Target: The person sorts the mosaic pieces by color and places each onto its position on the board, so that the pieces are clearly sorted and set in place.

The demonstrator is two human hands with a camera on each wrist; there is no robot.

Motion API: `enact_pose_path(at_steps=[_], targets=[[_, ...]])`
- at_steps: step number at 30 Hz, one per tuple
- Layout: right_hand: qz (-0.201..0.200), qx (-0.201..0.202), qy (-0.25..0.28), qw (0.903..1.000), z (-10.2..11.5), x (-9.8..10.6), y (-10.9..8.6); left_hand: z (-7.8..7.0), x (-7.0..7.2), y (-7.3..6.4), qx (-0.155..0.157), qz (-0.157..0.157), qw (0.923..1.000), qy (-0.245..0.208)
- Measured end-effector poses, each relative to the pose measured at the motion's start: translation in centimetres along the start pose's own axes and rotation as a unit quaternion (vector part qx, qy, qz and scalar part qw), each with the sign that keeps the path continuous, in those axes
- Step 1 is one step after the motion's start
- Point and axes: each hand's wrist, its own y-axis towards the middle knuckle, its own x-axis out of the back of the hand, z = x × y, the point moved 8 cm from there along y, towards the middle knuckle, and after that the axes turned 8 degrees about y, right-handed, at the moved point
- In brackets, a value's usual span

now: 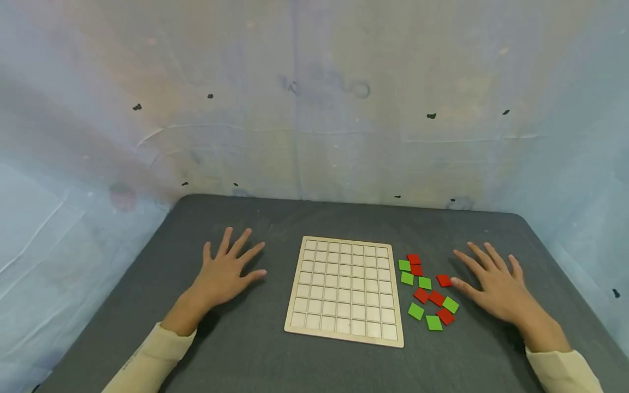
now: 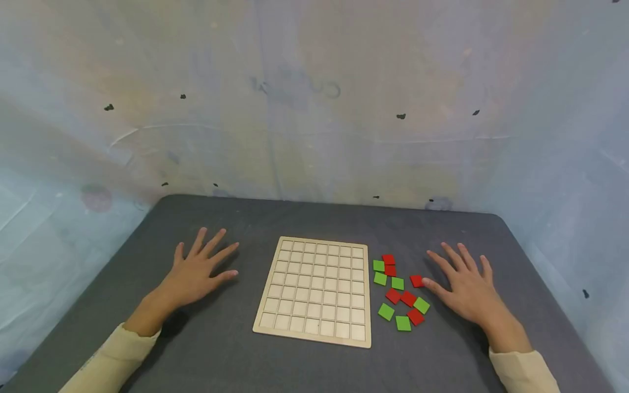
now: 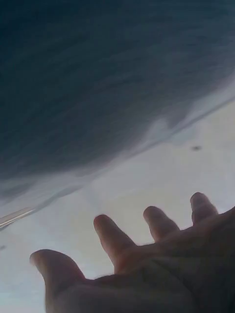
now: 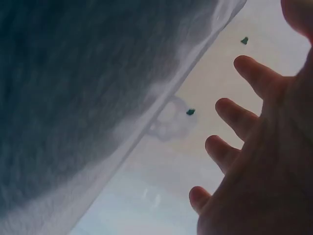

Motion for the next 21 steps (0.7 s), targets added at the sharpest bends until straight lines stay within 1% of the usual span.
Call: enact_pose_path(at_steps=[2,4,7,9,12,14,16,18,21], targets=[[0.006,0.010,0.012,0.9999,0.3,-0.1,0.0,-1.8,0.0,-0.1,-0.040,0.010,0.9989,-0.022],[0.014,0.016,0.022,0.9995,0.7,-0.3,-0.1,-3.7,-0.1,-0.4,-0.083,0.033,0.9946,-0.052],[0.029,0.021,0.026,0.9990,1.2,-0.6,-0.2,-6.2,-0.6,-1.0,-0.138,0.086,0.9824,-0.092],[0.034,0.030,0.027,0.9986,2.0,-0.7,-0.4,-7.4,-0.9,-1.4,-0.163,0.116,0.9738,-0.108],[0.041,0.057,0.039,0.9968,3.8,-1.0,-0.6,-8.5,-1.3,-2.0,-0.186,0.143,0.9654,-0.113],[0.047,0.080,0.050,0.9945,5.3,-1.2,-0.6,-8.8,-1.4,-2.2,-0.191,0.151,0.9639,-0.108],[0.050,0.095,0.056,0.9926,6.3,-1.2,-0.6,-8.8,-1.4,-2.4,-0.192,0.154,0.9642,-0.098],[0.052,0.099,0.052,0.9924,6.5,-1.2,-0.6,-8.9,-1.4,-2.5,-0.193,0.153,0.9650,-0.090],[0.056,0.086,0.047,0.9936,5.9,-1.1,-0.6,-9.1,-1.2,-2.5,-0.199,0.148,0.9648,-0.089]])
